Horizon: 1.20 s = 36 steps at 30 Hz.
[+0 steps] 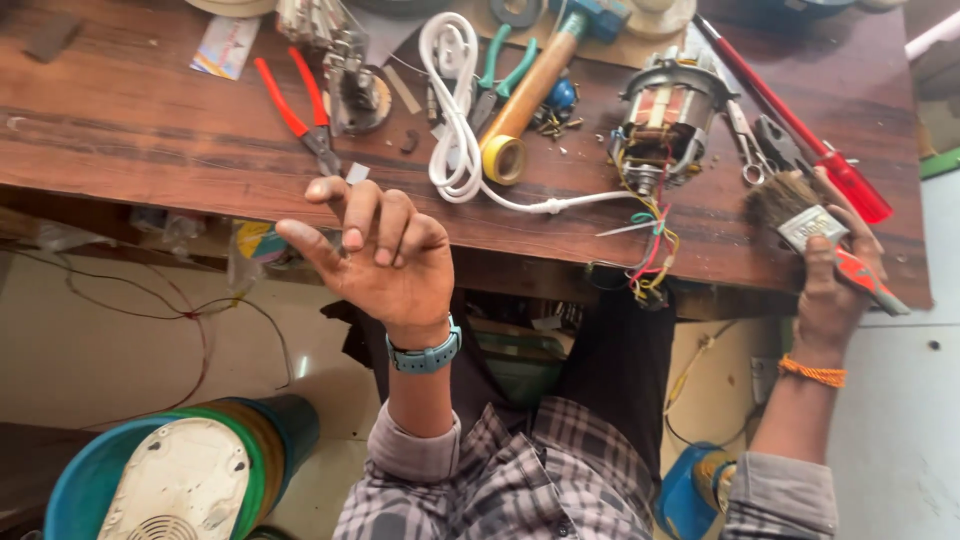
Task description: The person sits at a cluttered workbench and uses a paintbrush to brush dust off an electric motor armature, rotating the motor and working the bristles around its windings and slots. They hold and reposition the motor with the other hand, then set it down and reach toward items on a side shelf.
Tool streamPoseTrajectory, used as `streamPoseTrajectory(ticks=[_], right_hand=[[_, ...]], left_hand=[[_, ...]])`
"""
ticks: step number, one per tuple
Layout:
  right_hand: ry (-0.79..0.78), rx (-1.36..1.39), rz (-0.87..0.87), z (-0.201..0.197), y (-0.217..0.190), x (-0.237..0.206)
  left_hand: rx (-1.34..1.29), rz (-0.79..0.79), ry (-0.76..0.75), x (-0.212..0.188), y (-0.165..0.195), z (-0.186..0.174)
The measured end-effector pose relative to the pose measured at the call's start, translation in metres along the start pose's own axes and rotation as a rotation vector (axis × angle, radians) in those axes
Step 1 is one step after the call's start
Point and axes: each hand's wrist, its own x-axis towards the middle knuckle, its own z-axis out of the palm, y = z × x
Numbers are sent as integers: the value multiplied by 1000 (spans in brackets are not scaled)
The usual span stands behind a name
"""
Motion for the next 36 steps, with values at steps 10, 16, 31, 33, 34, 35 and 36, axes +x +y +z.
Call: streamPoseTrajectory(ticks=[10, 16, 31, 33, 34, 35, 36], right_hand=[[-26, 346, 66, -5, -9, 9], [-46, 402, 105, -10, -8, 10], [98, -17, -200, -15, 14, 2], [88, -26, -69, -10, 12, 4], [127, -115, -97, -7, 12, 4], [163, -203, -127, -3, 11, 5], [199, -292, -157, -1, 9, 4]], left_hand=[[45, 147, -89, -39, 21, 52], [-41, 169, -59, -80, -5, 93], [1104, 44, -284, -87, -98, 148], [358, -174, -459, -94, -105, 160], [-134, -288, -519, -97, -106, 163], [-143, -279, -480, -95, -103, 162], [-152, -274, -438, -91, -96, 160]])
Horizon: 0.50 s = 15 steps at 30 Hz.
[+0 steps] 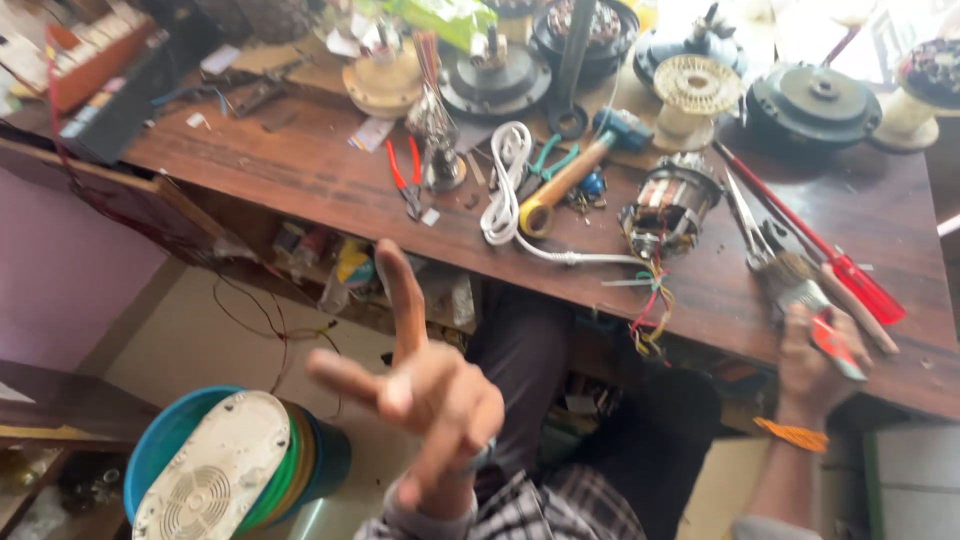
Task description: The person sits at a cluttered workbench and uses a paintbrush to brush dust off an electric motor armature, rotating the motor and working the bristles around its windings and slots. They hold and reposition the motor with the other hand, then set it down and reach toward items on a side shelf.
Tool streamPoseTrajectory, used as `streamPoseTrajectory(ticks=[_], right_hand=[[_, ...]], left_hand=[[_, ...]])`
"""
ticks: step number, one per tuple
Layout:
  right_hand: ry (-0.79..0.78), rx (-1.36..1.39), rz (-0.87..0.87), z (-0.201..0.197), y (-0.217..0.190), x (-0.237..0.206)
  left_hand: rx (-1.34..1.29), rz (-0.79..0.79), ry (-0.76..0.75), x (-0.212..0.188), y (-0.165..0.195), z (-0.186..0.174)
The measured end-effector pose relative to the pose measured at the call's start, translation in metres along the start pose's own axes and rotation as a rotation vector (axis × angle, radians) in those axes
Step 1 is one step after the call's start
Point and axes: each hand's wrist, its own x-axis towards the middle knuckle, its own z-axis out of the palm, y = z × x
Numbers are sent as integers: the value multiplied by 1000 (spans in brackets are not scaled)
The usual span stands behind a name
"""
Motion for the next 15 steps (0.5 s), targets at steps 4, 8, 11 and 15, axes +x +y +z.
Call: streamPoseTrajectory(ticks=[4, 8, 11, 15], right_hand=[[16, -9, -118, 1, -12, 0], [7, 207, -19, -7, -18, 2], [-101, 134, 78, -8, -12, 2], [-101, 88, -22, -2, 1, -1]], left_hand=[[-129, 46, 209, 4, 5, -34], [70, -57, 456, 11, -8, -69], [1771, -18, 247, 6, -11, -80], [2393, -116, 100, 0, -2, -89]])
